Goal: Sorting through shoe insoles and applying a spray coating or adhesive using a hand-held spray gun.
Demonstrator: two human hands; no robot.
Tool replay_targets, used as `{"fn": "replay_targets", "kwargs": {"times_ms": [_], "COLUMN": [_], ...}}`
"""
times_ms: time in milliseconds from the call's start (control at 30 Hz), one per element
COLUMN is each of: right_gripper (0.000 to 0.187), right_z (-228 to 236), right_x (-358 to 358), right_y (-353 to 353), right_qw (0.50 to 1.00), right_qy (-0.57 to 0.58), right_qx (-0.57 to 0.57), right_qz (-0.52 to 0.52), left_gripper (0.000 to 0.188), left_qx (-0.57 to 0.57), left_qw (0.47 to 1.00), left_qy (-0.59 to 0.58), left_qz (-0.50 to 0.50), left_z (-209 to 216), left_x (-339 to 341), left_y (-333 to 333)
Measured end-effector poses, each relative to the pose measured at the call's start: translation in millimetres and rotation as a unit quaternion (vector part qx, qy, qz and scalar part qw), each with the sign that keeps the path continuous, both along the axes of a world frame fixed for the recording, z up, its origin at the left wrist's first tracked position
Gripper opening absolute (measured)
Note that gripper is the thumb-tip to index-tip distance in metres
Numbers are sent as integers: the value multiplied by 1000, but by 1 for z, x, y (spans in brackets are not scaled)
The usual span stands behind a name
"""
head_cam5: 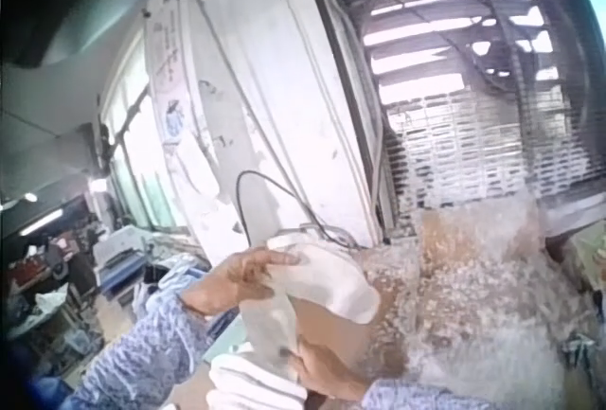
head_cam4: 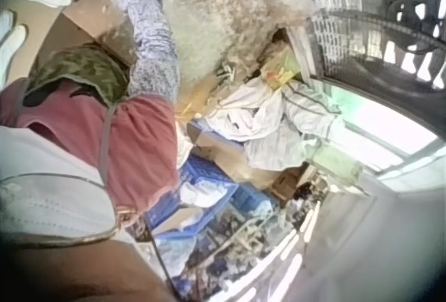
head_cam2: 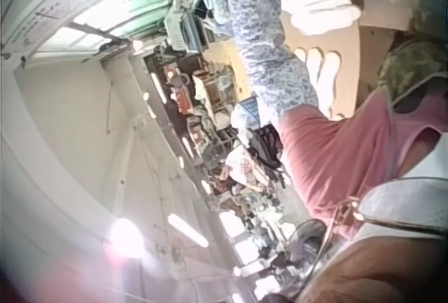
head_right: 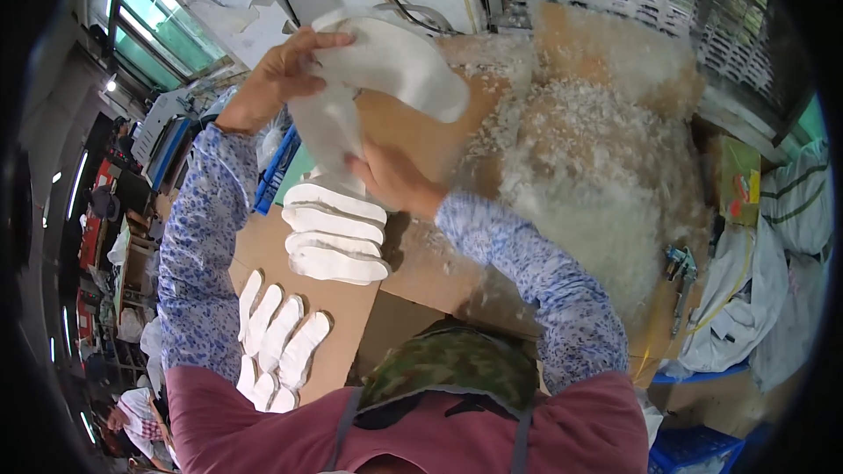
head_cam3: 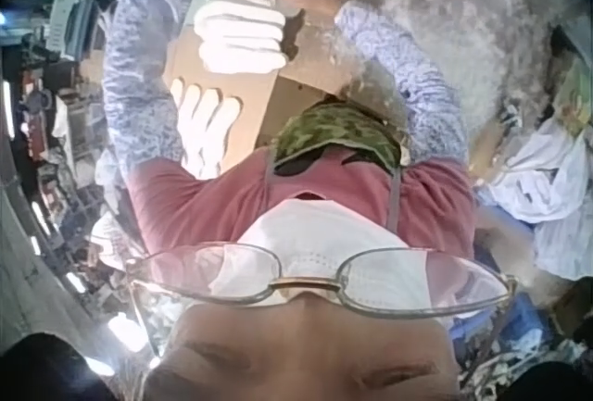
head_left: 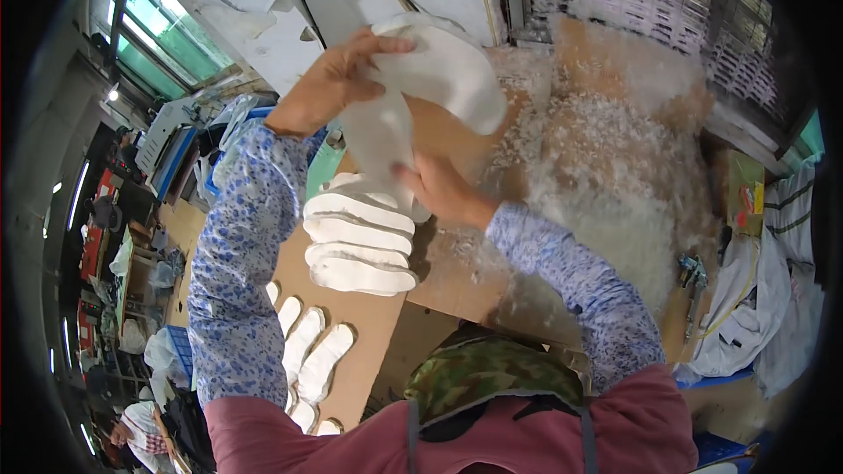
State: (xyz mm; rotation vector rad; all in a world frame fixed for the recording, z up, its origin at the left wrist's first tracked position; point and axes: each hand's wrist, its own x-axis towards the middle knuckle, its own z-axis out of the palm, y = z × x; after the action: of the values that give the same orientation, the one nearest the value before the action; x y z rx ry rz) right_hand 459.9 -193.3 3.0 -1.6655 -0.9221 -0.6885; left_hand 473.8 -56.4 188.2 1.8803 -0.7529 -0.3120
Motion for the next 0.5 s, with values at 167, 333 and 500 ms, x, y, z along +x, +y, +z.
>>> {"fn": "replay_targets", "kwargs": {"times_ms": [167,333,500], "right_gripper": [22,18,43], "right_z": [-103,2,109], "right_x": [-18,3,24], "right_y": [-72,-95,-51], "right_qw": [909,941,985], "right_qy": [83,102,-51], "right_qx": [-389,-321,119], "right_qz": [126,30,-118], "left_gripper": [50,44,36], "left_qx": [107,115,163], "left_qw": [977,978,947], "left_qy": [-168,-151,-272], "left_qz": [76,84,60], "left_z": [-5,10,-1], "left_x": [-1,-14,-20], "left_y": [29,39,24]}}
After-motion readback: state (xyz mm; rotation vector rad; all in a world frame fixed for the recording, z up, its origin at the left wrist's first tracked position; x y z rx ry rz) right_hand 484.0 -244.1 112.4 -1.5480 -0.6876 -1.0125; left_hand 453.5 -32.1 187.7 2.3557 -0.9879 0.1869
